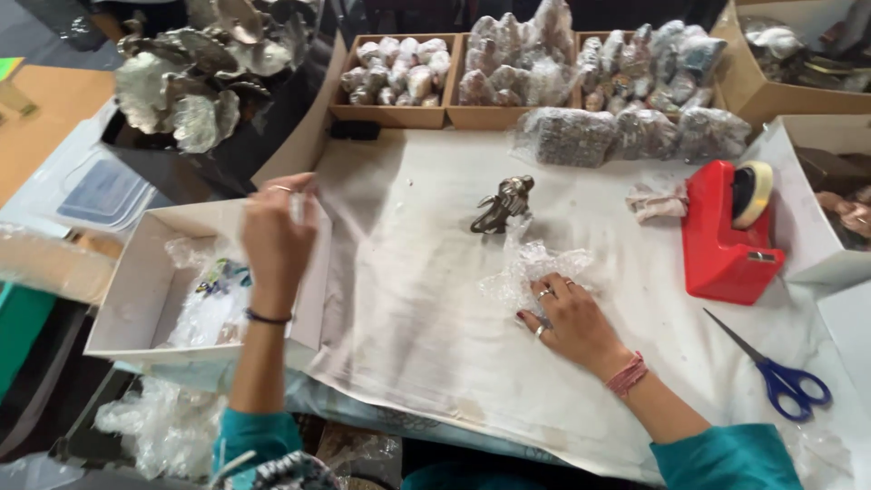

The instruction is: The person wraps a small decorative figurine in bubble wrap, cuts the wrap with scissors, and secures it with tape. They then place the wrapped item into a box containing other wrapped items.

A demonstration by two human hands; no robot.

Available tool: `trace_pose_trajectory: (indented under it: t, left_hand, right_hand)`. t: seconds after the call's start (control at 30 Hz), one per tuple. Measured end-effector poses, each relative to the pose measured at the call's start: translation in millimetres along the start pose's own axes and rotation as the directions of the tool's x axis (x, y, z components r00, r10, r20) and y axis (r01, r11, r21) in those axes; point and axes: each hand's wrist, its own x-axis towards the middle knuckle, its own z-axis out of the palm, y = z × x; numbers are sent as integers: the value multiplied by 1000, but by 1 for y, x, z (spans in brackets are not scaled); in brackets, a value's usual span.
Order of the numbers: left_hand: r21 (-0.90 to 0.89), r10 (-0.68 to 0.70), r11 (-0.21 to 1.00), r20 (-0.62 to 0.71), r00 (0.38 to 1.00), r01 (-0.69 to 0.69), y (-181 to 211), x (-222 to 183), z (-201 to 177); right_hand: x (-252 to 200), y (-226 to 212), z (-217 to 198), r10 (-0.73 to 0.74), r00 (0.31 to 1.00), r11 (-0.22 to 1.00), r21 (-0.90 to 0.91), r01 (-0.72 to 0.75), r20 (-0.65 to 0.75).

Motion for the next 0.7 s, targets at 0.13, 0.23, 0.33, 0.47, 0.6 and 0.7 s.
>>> trace_pose_trajectory:
  t: [0.13, 0.23, 0.33, 0.47, 0.6, 0.7]
  left_hand:
    - [-368, -47, 921, 223, 974, 128, 103, -36, 61]
    - [-411, 123, 910, 391, 912, 53, 150, -67, 104]
    - [-433, 178, 901, 450, 875, 39, 162, -79, 128]
    - [-572, 148, 720, 681, 717, 394, 120, -107, 170]
    - [-505, 221, 538, 857, 465, 675, 81, -99, 170]
    - [-433, 269, 506, 901, 340, 746, 66, -99, 174]
  right_hand:
    - [-4, 2, 3, 12, 1000, 1000, -4, -12, -24]
    - [-5, 4, 4, 5, 999, 1000, 3, -5, -36]
    - [-4, 7, -2, 29, 999, 999, -17, -28, 17]
    - [3, 4, -17, 38, 999, 999, 2, -38, 7]
    - [1, 28, -7, 120, 984, 990, -58, -128, -131]
    - [5, 38, -11, 191, 967, 974, -88, -207, -169]
